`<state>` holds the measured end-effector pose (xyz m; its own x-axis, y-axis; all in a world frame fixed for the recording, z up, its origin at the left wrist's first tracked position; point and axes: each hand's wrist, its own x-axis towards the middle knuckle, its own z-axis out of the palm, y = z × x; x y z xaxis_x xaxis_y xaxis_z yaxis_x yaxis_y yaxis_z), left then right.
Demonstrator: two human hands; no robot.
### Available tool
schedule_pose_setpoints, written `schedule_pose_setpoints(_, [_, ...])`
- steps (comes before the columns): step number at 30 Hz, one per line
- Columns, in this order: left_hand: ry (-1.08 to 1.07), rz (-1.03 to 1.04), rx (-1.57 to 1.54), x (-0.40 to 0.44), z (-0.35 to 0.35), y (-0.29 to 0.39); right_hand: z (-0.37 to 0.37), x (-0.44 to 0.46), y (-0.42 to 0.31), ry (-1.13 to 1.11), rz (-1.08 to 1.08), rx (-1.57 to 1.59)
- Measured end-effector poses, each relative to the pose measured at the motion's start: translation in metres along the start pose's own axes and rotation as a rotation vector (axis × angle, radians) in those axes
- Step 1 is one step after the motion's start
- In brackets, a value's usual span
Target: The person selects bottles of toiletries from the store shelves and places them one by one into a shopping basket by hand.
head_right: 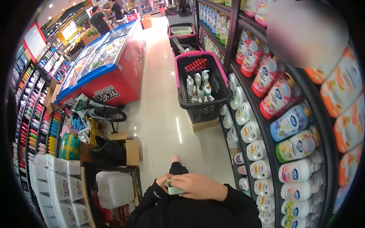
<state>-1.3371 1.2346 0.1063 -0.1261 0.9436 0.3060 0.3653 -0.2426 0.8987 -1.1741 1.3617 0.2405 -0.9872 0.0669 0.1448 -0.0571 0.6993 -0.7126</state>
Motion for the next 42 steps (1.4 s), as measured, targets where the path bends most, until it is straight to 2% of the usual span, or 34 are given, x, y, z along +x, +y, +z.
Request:
schedule_pose_setpoints(2, [-0.018,0.017,0.024,0.025,-0.02,-0.022,-0.011,0.031,0.02,-0.079,0.047,-0.004])
schedule_pose_setpoints(6, [-0.145,-0.021,-0.012,0.083,-0.064,-0.065,-0.032,0.088,0.056,-0.073,0.156,0.031])
schedule_pose_setpoints(11, [-0.288,-0.095,-0.083,0.15,-0.107,-0.106,-0.063,0.14,0.084,0.096,0.362,0.11])
schedule_pose_setpoints(13, [-0.357,-0.078,-0.081,0.186,-0.122,-0.112,-0.066,0.15,0.095,0.178,0.359,0.046])
schedule_pose_setpoints(16, [-0.496,0.098,-0.074,0.236,-0.131,-0.13,-0.08,0.161,0.112,0.297,0.375,-0.088])
schedule_pose_setpoints(17, [-0.513,0.093,-0.089,0.254,-0.131,-0.133,-0.085,0.163,0.116,0.328,0.396,-0.137])
schedule_pose_setpoints(19, [-0.568,0.24,-0.091,0.288,-0.126,-0.14,-0.1,0.167,0.124,0.348,0.446,-0.169])
schedule_pose_setpoints(21, [-0.58,0.253,-0.161,0.318,-0.117,-0.147,-0.115,0.169,0.134,0.368,0.48,-0.205])
schedule_pose_setpoints(24, [-0.681,0.323,-0.124,0.371,-0.111,-0.146,-0.139,0.166,0.156,0.42,0.504,-0.228])
schedule_pose_setpoints(27, [-0.69,0.35,-0.109,0.412,-0.103,-0.155,-0.166,0.169,0.183,0.397,0.53,-0.224])
schedule_pose_setpoints(33, [-0.755,0.293,-0.109,0.481,-0.093,-0.186,-0.214,0.18,0.245,0.437,0.553,-0.098])
schedule_pose_setpoints(35, [-0.774,0.276,-0.084,0.498,-0.09,-0.195,-0.228,0.182,0.264,0.368,0.551,-0.102])
schedule_pose_setpoints(42, [-0.943,0.304,-0.124,0.535,-0.069,-0.25,-0.222,0.183,0.311,0.407,0.657,-0.058])
